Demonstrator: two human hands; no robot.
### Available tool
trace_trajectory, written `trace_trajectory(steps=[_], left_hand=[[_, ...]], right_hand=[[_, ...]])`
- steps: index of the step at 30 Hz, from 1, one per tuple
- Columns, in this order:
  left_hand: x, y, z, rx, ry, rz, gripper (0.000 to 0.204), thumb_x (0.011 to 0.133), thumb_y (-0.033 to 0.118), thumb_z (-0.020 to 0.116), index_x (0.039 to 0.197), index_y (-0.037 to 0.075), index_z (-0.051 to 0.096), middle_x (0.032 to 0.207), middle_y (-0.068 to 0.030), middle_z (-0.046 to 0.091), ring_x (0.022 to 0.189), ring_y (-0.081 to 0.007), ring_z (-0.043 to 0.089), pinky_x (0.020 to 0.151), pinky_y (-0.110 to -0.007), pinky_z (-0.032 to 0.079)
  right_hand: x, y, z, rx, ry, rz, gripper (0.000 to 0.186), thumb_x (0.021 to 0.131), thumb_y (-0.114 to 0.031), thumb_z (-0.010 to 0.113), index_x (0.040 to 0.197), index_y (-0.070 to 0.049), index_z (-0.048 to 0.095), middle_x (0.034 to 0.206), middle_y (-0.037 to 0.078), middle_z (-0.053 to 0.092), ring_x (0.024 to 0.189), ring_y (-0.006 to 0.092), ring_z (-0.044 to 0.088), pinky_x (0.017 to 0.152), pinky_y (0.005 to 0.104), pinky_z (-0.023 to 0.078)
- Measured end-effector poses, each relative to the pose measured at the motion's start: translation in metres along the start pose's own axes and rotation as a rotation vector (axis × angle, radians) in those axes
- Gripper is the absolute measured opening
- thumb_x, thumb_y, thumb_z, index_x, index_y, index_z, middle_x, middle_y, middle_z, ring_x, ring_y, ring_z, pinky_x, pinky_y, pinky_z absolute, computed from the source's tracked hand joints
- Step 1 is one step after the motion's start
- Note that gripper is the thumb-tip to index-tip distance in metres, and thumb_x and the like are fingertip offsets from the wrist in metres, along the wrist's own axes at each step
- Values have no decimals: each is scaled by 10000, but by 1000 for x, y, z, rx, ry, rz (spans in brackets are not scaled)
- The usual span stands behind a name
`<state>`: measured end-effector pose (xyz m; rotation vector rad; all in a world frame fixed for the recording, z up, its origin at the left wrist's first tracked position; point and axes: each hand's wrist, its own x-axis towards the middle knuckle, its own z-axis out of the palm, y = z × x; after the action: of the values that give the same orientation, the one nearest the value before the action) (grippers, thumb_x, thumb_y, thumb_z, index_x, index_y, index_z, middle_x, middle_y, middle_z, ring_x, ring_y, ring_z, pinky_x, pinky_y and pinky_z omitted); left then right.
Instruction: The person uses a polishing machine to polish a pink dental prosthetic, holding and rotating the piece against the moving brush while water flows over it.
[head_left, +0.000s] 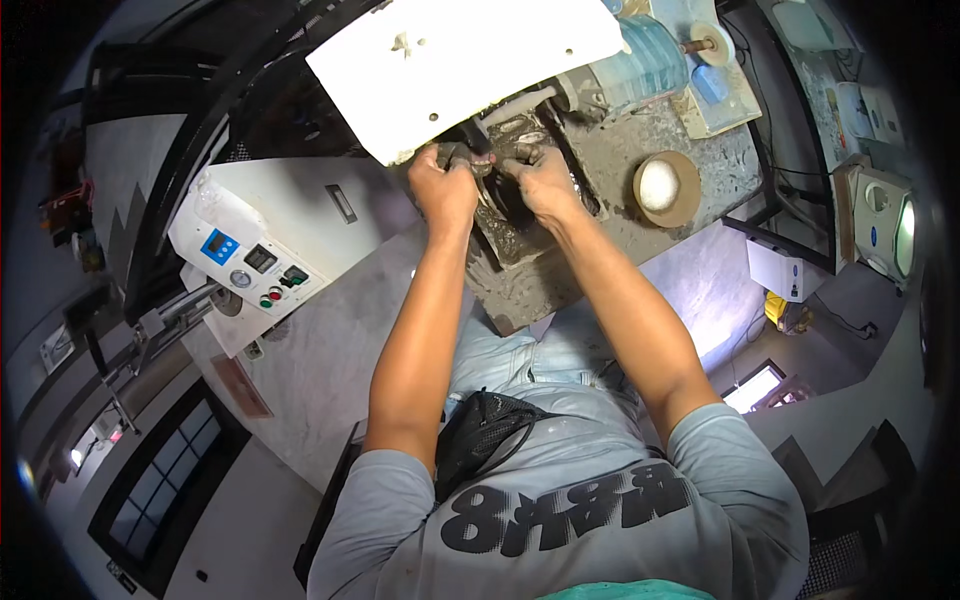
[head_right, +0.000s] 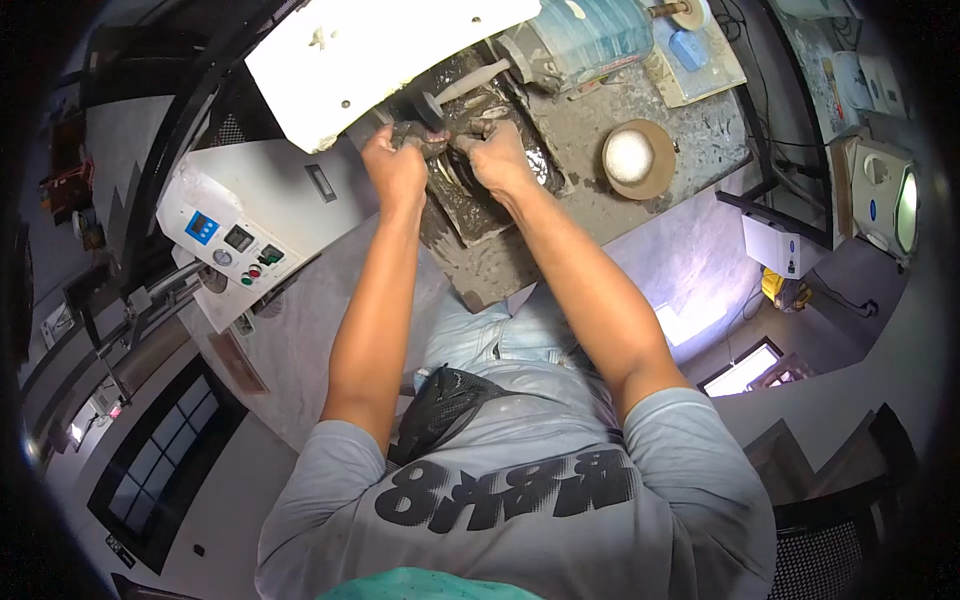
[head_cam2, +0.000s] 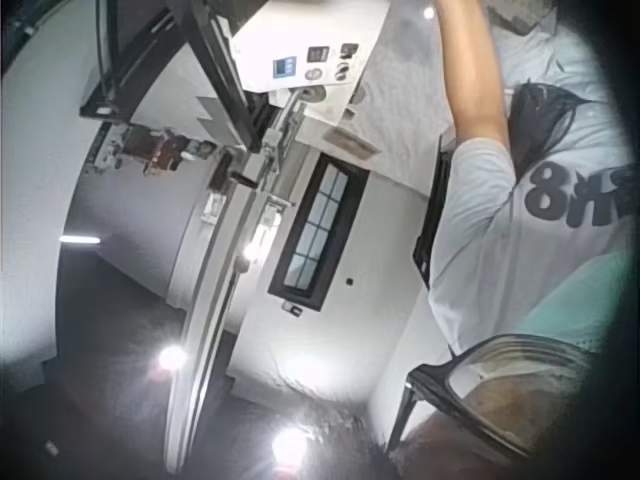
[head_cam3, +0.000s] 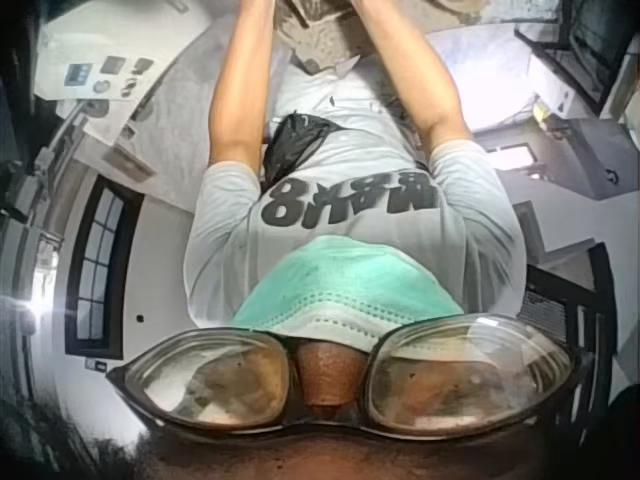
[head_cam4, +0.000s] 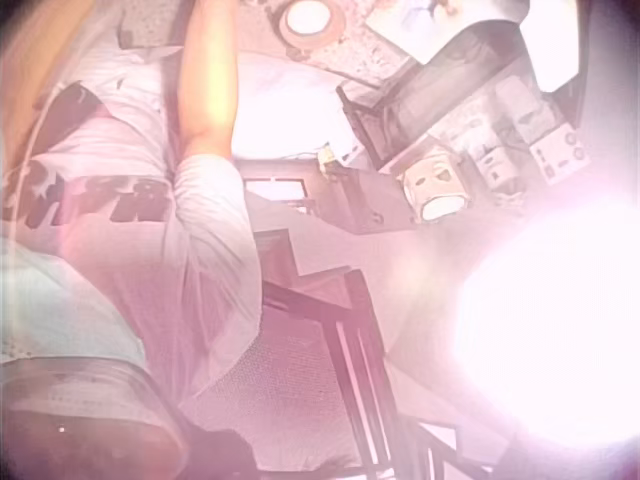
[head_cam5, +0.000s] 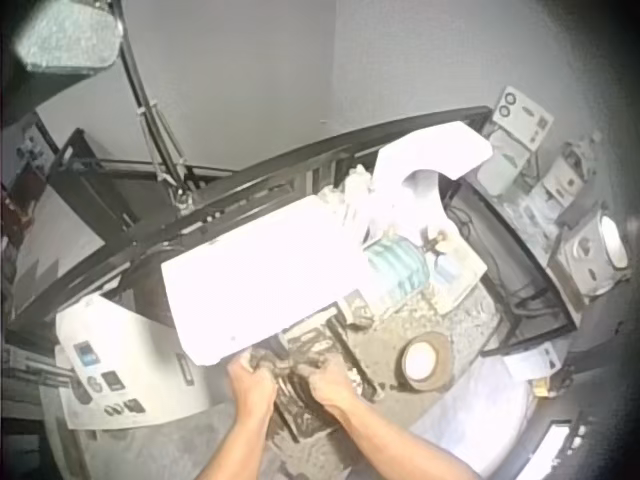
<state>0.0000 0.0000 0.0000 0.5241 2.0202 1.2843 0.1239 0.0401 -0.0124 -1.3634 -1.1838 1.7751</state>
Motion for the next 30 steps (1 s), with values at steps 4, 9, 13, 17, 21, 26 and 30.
trace_trajectory(steps=[4,9,13,17,21,26,30], left_hand=[[8,-2,-1,-16,-18,128,200,766,-81,562,933,-74,672,825,-72,687,741,-142,603,688,-286,470],[-15,-16,-3,-3,-23,316,166,793,-103,531,913,-67,641,834,-80,665,791,-147,615,741,-282,478],[-32,-14,2,-253,-15,324,225,789,-142,510,986,-87,605,919,-124,659,861,-170,626,801,-283,485],[-25,-25,-3,-106,-15,316,271,789,-156,466,1030,-100,577,961,-157,650,912,-177,627,801,-269,482],[-36,-16,0,-228,-10,288,261,799,-160,475,1021,-87,593,962,-126,653,902,-156,620,786,-268,483],[-26,-10,-2,-218,28,189,181,809,-133,539,931,-58,650,878,-86,679,809,-128,612,743,-247,459],[-14,-15,2,-127,70,242,178,810,-137,539,919,-57,655,865,-84,685,773,-120,609,712,-248,464]], right_hand=[[4,11,4,105,11,59,150,822,24,654,954,68,709,935,93,719,812,129,624,760,265,478],[-2,30,-6,111,-12,35,154,807,27,656,948,54,712,935,78,714,812,122,623,758,262,484],[-9,13,-3,127,-43,56,181,801,53,655,973,62,711,951,84,716,836,114,624,784,256,493],[-6,11,-3,60,-59,75,190,803,64,653,984,65,710,959,88,717,839,117,630,788,256,496],[-5,20,-7,75,-90,54,187,812,48,660,993,63,708,957,83,717,827,118,631,778,261,498],[-6,13,-8,70,-92,48,180,824,50,644,993,63,705,950,85,718,822,120,633,772,263,499],[-1,3,-2,87,-61,65,139,830,49,635,948,68,706,909,75,710,784,117,620,739,269,499]])
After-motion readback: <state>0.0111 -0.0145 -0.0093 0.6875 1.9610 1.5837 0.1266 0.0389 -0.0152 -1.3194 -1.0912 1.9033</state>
